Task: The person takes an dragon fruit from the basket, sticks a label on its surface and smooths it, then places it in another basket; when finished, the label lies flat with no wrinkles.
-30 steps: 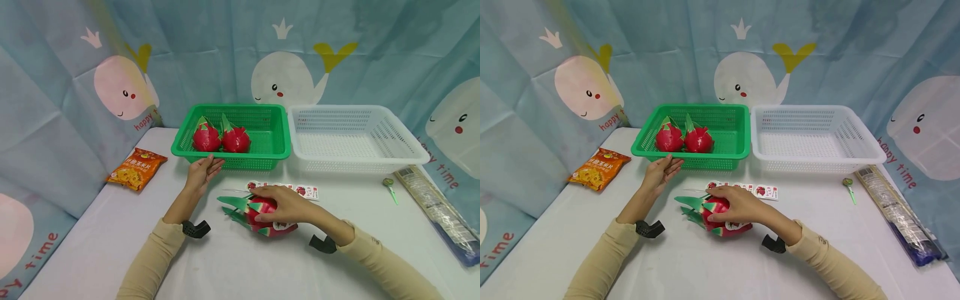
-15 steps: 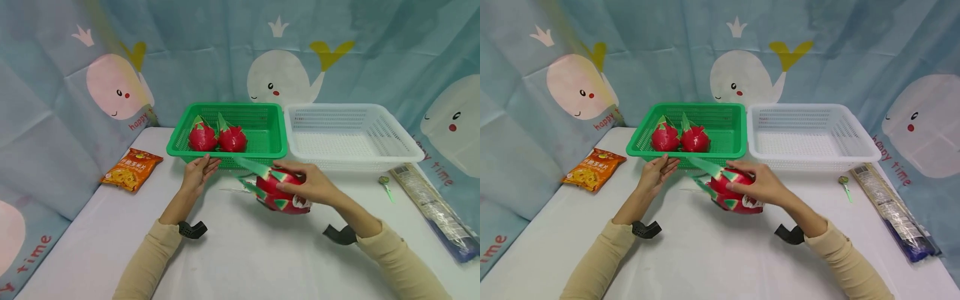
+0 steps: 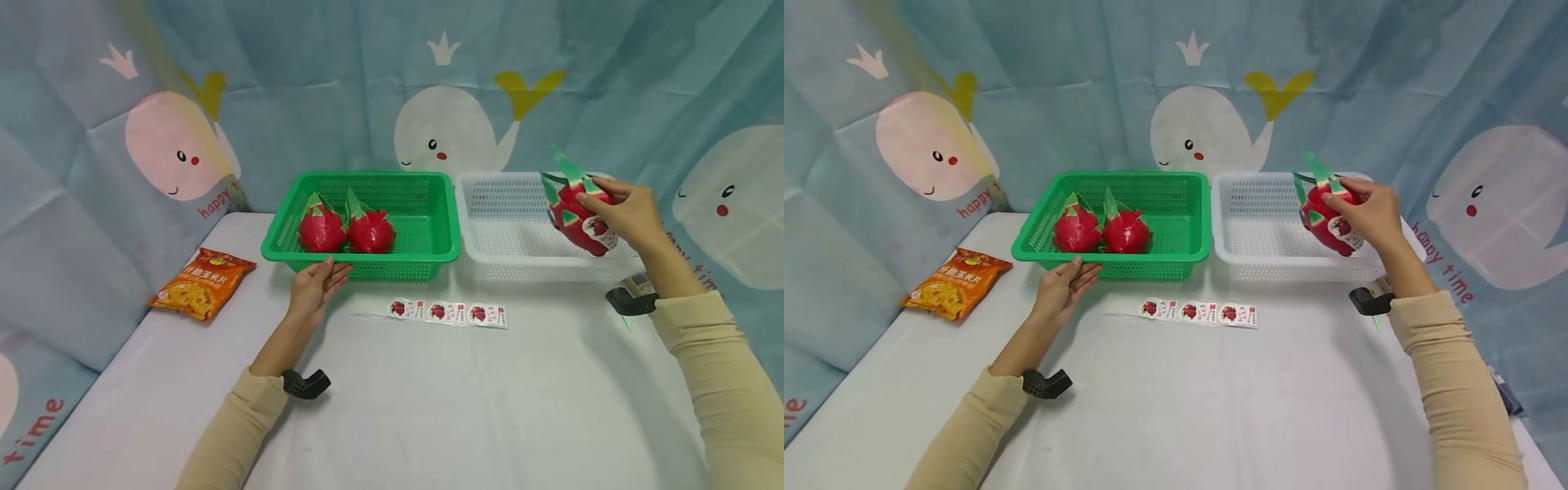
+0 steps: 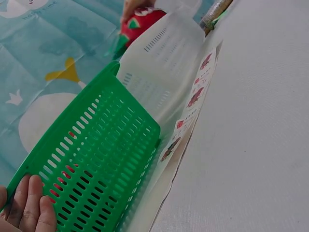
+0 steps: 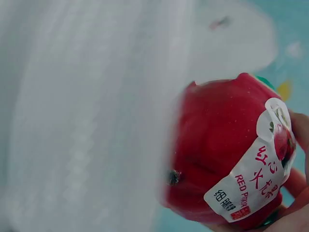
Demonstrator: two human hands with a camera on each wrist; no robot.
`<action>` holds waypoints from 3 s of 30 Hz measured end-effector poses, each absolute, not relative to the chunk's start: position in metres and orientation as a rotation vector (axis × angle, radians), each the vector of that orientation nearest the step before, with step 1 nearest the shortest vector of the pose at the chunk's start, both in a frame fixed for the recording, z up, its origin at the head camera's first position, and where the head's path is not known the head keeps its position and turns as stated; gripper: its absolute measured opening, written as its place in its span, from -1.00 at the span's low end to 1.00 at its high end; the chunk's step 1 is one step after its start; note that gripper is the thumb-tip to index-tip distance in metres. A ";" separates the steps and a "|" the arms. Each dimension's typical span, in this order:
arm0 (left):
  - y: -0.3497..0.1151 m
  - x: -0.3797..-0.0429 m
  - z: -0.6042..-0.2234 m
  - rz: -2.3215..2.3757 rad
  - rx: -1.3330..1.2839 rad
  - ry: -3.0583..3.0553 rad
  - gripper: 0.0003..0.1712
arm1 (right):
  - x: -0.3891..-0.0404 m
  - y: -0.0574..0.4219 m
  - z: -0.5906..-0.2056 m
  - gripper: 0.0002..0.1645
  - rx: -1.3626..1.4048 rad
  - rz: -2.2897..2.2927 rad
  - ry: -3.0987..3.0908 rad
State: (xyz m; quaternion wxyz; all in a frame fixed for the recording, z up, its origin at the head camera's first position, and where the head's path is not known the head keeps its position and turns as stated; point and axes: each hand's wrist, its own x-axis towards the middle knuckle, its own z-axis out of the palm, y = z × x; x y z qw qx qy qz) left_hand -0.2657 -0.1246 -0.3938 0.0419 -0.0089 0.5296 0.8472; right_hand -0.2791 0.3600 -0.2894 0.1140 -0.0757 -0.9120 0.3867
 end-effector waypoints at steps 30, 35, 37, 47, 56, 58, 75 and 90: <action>-0.122 -0.265 -0.397 2.604 -0.013 1.675 -0.76 | -0.310 0.404 -0.341 -0.05 -0.266 0.839 -2.998; -0.122 -0.266 -0.400 2.597 -0.030 1.672 -0.73 | -0.300 0.392 -0.339 -0.18 -0.212 0.785 -2.860; -0.122 -0.267 -0.400 2.577 -0.046 1.679 -0.71 | -0.292 0.384 -0.338 -0.21 -0.205 0.801 -2.784; -0.136 -0.267 -0.366 2.341 0.224 1.768 -0.61 | -0.232 0.368 -0.356 -0.53 -0.158 1.313 -2.418; -0.140 -0.321 -0.323 1.710 0.567 2.692 -0.60 | -0.209 0.374 -0.370 -0.68 0.015 2.406 -2.163; -0.138 -0.337 -0.321 1.480 0.684 2.776 -0.55 | -0.210 0.376 -0.376 -0.63 0.073 2.673 -1.987; -0.116 -0.400 -0.308 0.303 0.849 2.645 0.03 | -0.215 0.362 -0.399 -0.77 0.079 2.599 -1.623; -0.089 -0.408 -0.333 0.287 1.004 2.824 -0.08 | -0.217 0.360 -0.402 -0.76 0.085 2.519 -1.617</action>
